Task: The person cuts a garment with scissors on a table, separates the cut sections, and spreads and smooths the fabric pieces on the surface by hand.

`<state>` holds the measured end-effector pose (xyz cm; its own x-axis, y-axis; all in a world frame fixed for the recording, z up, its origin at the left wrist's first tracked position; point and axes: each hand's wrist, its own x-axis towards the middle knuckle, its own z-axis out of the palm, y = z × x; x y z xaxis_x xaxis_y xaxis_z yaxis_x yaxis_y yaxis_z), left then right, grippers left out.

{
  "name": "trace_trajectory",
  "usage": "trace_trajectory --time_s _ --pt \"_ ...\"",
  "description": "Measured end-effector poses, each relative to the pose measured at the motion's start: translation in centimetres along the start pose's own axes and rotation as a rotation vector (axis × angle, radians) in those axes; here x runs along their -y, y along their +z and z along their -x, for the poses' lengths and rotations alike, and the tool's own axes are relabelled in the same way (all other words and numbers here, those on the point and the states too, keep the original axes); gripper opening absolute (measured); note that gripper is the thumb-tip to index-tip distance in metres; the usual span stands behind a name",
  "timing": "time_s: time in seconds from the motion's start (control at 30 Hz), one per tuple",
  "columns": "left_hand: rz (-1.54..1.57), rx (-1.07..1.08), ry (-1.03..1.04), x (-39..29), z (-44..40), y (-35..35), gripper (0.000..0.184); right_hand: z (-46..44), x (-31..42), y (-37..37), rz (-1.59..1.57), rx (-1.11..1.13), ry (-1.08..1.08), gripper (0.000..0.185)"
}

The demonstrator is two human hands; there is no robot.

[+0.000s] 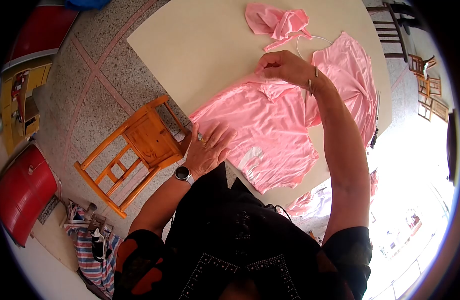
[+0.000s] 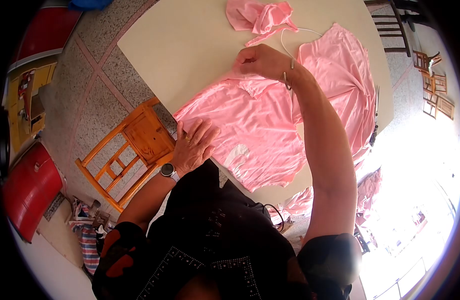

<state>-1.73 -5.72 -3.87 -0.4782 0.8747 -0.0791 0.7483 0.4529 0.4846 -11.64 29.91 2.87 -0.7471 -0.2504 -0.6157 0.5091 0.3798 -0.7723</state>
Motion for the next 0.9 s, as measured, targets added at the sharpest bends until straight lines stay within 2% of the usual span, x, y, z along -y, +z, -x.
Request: trace_trajectory --time_s 0.03,0.13,0.33,0.43,0.53,0.63,0.73,0.83,0.9 --pt "-0.001 0.002 -0.002 0.0 0.0 0.0 0.059 -0.1 0.2 -0.1 -0.047 -0.001 0.001 0.019" --pt "-0.008 0.005 -0.004 -0.1 0.0 -0.2 0.059 -0.6 -1.1 0.7 0.013 -0.270 -0.219 0.016" --pt "-0.013 0.019 -0.015 -0.2 0.0 -0.3 0.059 -2.1 -1.1 1.5 0.523 -0.551 -0.313 0.009" --pt "-0.005 0.019 -0.016 -0.4 -0.1 -0.6 0.059 -3.5 -2.7 2.0 0.667 -0.717 -0.399 0.009" --pt "-0.006 0.018 -0.015 -0.4 -0.1 -0.6 0.059 -3.9 -3.0 2.2 0.663 -0.798 -0.315 0.008" --pt "-0.011 -0.002 -0.007 -0.4 -0.1 -0.6 0.059 -2.7 -2.5 1.6 0.558 -0.927 -0.364 0.012" --pt "-0.014 -0.008 -0.010 -0.3 0.0 -0.5 0.059 0.1 -2.3 2.2 0.446 -0.682 -0.320 0.025" --pt "-0.008 0.000 -0.003 -0.4 -0.1 -0.5 0.059 2.0 -1.5 6.0 0.788 -0.627 -0.247 0.035" --pt "0.003 -0.004 -0.004 -0.3 0.0 -0.5 0.059 1.7 -2.3 6.9 0.806 -0.604 -0.191 0.036"
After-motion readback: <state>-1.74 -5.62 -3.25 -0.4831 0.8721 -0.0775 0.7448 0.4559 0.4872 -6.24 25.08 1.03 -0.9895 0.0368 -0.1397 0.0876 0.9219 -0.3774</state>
